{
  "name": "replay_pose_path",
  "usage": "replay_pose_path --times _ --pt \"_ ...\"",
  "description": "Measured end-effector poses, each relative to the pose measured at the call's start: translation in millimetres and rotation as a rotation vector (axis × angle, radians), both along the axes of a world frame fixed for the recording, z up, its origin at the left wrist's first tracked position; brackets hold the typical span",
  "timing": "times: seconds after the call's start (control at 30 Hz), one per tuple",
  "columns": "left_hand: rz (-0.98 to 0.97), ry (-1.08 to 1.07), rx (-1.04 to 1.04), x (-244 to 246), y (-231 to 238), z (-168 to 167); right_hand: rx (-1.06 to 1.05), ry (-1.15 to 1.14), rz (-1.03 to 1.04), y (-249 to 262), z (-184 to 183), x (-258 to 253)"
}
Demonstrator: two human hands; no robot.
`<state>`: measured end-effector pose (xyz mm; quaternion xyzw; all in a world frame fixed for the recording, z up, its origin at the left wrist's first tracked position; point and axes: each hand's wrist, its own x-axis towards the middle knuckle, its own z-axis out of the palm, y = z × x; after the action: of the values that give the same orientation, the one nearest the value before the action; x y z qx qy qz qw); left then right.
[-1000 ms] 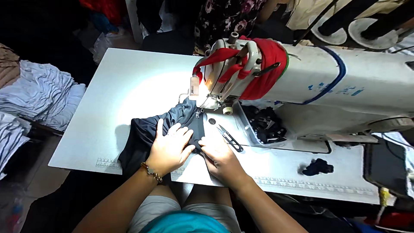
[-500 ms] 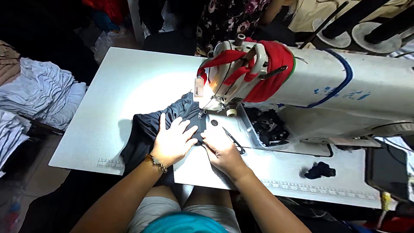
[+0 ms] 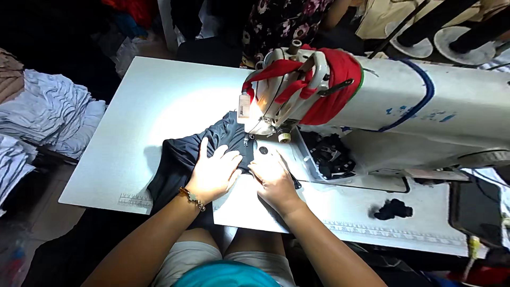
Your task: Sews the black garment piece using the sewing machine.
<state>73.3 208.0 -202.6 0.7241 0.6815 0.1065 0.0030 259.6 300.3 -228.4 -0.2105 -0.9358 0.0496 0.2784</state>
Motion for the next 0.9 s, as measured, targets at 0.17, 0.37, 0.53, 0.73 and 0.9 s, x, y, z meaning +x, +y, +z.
replay_pose_path --times 0.17,0.37,0.53,0.73,0.9 --pt "-0.002 -0.013 0.029 -6 7 -2 0.004 0.009 -0.006 6 2 -5" --pt "0.010 -0.011 -0.013 -16 22 1 -0.026 0.033 -0.039 21 1 -17" --pt "0.012 -0.005 -0.007 -25 36 2 -0.020 0.083 -0.067 33 1 -30" --pt "0.027 -0.014 -0.060 -22 39 7 -0.126 -0.033 -0.077 18 12 -22" --pt "-0.003 -0.012 -0.073 -21 52 19 -0.129 0.004 -0.062 -5 82 53"
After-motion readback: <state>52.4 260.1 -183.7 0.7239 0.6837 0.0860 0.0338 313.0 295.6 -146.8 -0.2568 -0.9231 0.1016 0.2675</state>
